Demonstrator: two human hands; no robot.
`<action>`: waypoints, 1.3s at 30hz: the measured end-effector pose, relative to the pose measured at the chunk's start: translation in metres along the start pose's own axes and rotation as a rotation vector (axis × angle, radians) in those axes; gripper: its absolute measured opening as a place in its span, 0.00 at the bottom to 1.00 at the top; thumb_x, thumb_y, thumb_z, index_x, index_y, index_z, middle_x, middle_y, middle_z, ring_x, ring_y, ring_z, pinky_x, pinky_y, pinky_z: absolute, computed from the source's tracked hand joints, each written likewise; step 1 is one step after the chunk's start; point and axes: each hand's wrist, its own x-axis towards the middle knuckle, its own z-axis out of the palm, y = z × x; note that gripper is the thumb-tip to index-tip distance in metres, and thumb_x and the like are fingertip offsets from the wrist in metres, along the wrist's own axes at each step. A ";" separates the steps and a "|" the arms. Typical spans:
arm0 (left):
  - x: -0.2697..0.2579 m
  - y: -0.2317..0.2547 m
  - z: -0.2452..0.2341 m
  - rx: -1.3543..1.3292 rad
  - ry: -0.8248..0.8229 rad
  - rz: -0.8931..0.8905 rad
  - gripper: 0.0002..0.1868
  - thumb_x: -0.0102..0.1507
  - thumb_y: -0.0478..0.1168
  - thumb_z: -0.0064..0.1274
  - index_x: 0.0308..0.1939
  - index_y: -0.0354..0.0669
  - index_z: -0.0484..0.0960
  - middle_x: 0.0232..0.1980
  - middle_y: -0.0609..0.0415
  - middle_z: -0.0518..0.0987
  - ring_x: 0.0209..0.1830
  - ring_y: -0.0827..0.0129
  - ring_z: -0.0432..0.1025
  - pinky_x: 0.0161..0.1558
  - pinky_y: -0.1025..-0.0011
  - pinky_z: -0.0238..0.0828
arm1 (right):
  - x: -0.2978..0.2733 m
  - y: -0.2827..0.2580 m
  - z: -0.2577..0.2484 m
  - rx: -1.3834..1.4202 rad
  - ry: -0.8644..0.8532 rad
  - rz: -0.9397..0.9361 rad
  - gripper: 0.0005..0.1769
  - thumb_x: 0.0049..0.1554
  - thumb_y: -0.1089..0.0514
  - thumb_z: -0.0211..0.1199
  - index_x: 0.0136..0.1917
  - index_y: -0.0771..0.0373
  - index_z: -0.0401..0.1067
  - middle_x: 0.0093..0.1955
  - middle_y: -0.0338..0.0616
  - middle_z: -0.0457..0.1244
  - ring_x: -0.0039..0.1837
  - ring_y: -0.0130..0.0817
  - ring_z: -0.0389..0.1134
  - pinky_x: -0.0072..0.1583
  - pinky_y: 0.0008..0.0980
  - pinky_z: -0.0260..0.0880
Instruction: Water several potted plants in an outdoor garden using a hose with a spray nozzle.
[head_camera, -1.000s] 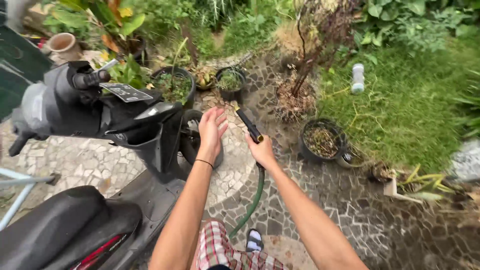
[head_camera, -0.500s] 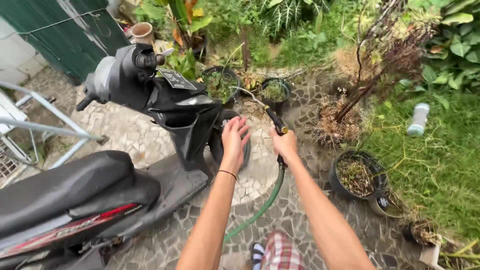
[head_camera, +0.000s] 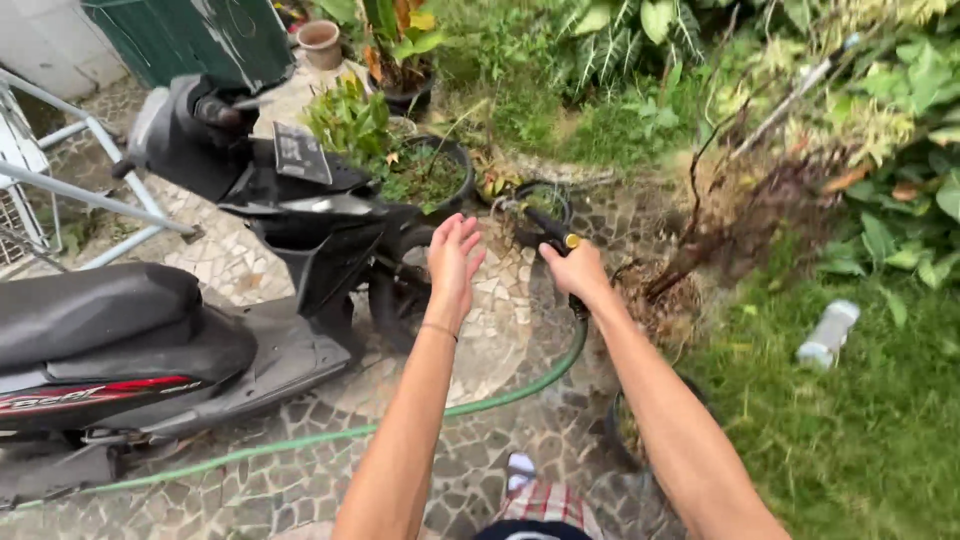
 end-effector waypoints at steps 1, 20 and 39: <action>-0.003 -0.004 0.004 0.011 0.027 -0.008 0.20 0.72 0.46 0.40 0.66 0.46 0.70 0.65 0.54 0.78 0.60 0.67 0.72 0.58 0.62 0.71 | 0.011 0.001 -0.001 -0.080 -0.007 -0.114 0.22 0.58 0.43 0.65 0.47 0.66 0.75 0.30 0.40 0.66 0.31 0.32 0.67 0.38 0.40 0.68; 0.012 -0.027 0.014 0.084 0.206 0.121 0.20 0.72 0.44 0.41 0.66 0.45 0.71 0.66 0.53 0.77 0.64 0.65 0.72 0.57 0.62 0.71 | 0.017 0.033 0.097 0.134 0.222 -0.018 0.32 0.50 0.40 0.74 0.44 0.74 0.73 0.42 0.66 0.69 0.49 0.63 0.71 0.50 0.54 0.70; 0.003 -0.006 0.018 -0.109 0.241 0.217 0.21 0.73 0.46 0.38 0.69 0.45 0.68 0.69 0.50 0.75 0.65 0.63 0.71 0.60 0.59 0.72 | 0.017 0.012 0.066 0.270 -0.062 0.082 0.27 0.57 0.42 0.67 0.35 0.70 0.72 0.26 0.46 0.65 0.26 0.37 0.67 0.34 0.41 0.69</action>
